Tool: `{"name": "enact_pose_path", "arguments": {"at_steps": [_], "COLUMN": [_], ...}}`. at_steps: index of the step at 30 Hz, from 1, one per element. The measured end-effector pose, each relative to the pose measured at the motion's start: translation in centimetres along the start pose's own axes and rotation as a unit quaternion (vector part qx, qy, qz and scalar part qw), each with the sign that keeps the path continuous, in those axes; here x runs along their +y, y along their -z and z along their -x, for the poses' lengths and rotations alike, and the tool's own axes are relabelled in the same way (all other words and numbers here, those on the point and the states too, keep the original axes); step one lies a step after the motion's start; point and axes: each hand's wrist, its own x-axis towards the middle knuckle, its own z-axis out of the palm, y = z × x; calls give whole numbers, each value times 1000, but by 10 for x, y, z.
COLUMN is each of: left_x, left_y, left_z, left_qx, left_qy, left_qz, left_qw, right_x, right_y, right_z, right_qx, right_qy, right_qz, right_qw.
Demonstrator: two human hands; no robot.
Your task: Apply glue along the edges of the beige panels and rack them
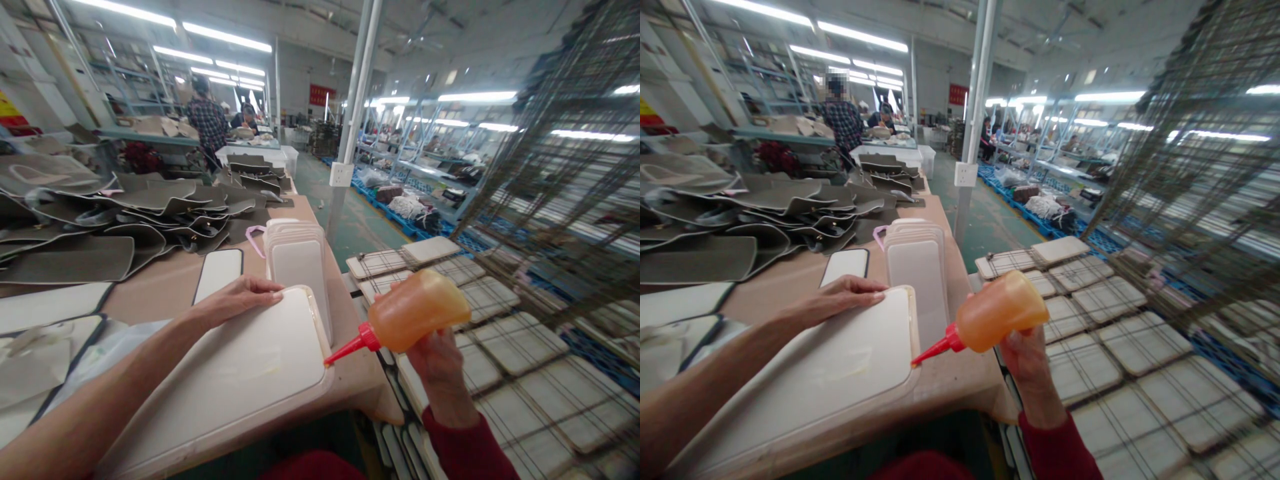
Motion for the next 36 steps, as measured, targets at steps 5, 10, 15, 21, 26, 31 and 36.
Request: {"name": "enact_pose_path", "arguments": {"at_steps": [5, 10, 15, 21, 26, 31, 36], "left_x": [-5, -8, -12, -19, -22, -26, -32], "left_y": [5, 10, 12, 13, 11, 10, 13], "left_z": [-3, -5, -6, -12, -18, -24, -27], "left_qx": [24, 39, 67, 104, 125, 168, 179], "left_qy": [-5, -8, -17, -32, -44, -46, -36], "left_qz": [2, 17, 44, 88, 122, 167, 192], "left_qw": [1000, 999, 997, 990, 984, 970, 964], "right_x": [1, 2, 3, 9, 16, 22, 27], "right_y": [4, -1, -8, -6, -5, -10, -15], "right_z": [2, 5, 9, 14, 11, 2, -6], "right_qx": [-1, 3, 42, 91, 146, 174, 176], "right_qy": [12, 69, 101, 137, 177, 214, 212], "right_qz": [-2, 0, 19, 24, 51, 26, 23], "right_qw": [1000, 998, 994, 986, 972, 961, 961]}}
